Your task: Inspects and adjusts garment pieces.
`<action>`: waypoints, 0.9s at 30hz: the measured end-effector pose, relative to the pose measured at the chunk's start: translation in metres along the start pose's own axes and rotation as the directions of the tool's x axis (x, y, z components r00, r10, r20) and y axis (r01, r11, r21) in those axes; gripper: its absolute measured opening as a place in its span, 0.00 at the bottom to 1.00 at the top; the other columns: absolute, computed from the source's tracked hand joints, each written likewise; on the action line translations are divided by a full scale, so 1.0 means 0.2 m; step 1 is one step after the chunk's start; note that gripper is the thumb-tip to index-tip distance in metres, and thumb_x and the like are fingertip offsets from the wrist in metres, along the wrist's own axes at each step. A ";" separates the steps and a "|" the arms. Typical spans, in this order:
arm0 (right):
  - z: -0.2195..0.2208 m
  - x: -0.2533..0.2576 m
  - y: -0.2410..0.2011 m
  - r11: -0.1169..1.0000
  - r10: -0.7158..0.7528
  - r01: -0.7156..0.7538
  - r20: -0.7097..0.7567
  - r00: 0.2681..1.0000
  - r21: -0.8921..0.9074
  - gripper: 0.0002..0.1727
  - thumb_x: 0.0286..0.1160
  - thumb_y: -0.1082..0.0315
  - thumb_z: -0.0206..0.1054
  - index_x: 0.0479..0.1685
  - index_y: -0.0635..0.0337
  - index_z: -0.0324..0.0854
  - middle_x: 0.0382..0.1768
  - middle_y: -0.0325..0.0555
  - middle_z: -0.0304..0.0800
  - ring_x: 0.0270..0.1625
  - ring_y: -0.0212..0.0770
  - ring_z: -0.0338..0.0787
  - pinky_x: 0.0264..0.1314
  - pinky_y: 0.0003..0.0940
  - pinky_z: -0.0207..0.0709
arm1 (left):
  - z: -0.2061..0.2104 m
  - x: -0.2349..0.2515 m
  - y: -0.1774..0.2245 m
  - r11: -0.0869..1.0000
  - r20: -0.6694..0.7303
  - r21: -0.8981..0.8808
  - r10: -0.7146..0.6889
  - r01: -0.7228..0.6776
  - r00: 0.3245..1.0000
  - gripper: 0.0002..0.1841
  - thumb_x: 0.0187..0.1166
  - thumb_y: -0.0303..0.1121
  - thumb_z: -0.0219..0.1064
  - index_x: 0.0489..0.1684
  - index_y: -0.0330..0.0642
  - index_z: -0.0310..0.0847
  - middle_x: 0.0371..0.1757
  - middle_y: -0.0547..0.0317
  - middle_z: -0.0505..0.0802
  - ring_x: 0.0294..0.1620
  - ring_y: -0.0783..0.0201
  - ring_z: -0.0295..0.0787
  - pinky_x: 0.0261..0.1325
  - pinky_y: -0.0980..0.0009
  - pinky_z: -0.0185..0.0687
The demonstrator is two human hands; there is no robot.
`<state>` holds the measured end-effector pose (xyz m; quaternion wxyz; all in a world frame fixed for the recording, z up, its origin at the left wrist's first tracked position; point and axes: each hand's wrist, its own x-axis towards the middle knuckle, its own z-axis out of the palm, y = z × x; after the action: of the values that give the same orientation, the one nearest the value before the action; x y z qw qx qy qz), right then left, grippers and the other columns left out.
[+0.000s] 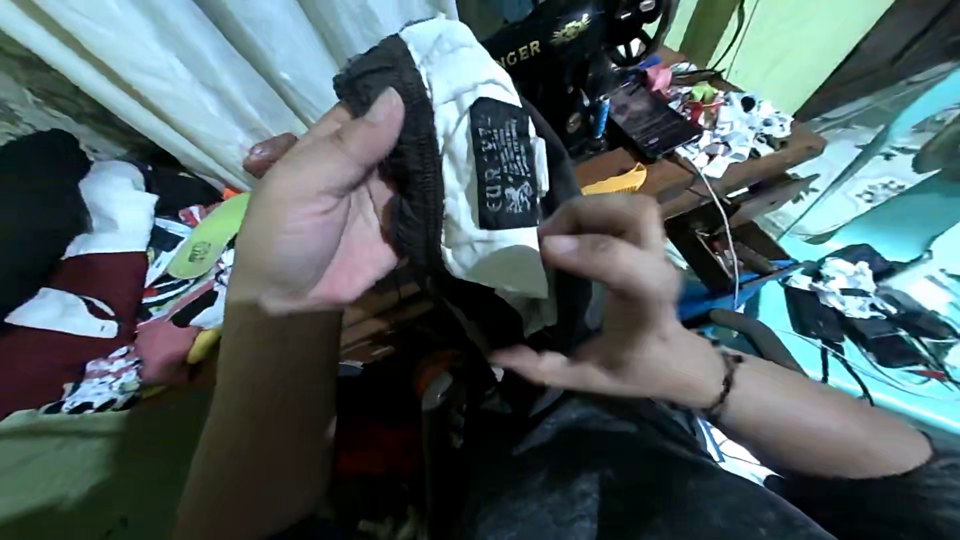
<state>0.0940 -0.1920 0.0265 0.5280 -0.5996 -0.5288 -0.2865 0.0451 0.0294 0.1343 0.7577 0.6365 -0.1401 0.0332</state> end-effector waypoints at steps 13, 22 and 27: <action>-0.10 0.12 0.19 0.721 0.430 -0.424 0.126 0.894 0.548 0.07 0.82 0.78 0.61 0.51 0.66 0.82 0.41 0.38 0.90 0.41 0.27 0.89 0.47 0.24 0.86 | 0.00 -0.04 -0.17 0.897 0.149 0.436 -0.150 0.071 0.977 0.47 0.57 0.26 0.84 0.81 0.48 0.59 0.67 0.68 0.89 0.67 0.71 0.87 0.68 0.71 0.88; -0.24 0.22 0.26 0.552 0.532 -0.669 0.408 0.742 0.498 0.08 0.85 0.76 0.57 0.52 0.56 0.79 0.41 0.34 0.89 0.40 0.24 0.89 0.42 0.19 0.85 | -0.02 -0.07 -0.22 0.659 -0.084 0.719 -0.233 0.221 0.969 0.16 0.56 0.26 0.78 0.44 0.46 0.89 0.39 0.69 0.96 0.40 0.78 0.94 0.43 0.77 0.93; -0.28 0.24 0.35 0.518 0.475 -0.701 0.517 0.712 0.490 0.07 0.84 0.75 0.61 0.50 0.57 0.82 0.37 0.34 0.90 0.37 0.24 0.89 0.40 0.18 0.85 | -0.02 -0.11 -0.30 0.849 -0.194 0.458 -0.194 0.263 0.962 0.25 0.54 0.18 0.68 0.55 0.47 0.84 0.48 0.68 0.96 0.47 0.75 0.93 0.50 0.73 0.93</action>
<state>0.1839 -0.2194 0.0628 0.6755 -0.5562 -0.4323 0.2179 0.0393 0.0239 0.0707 0.5827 0.8124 0.0030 0.0210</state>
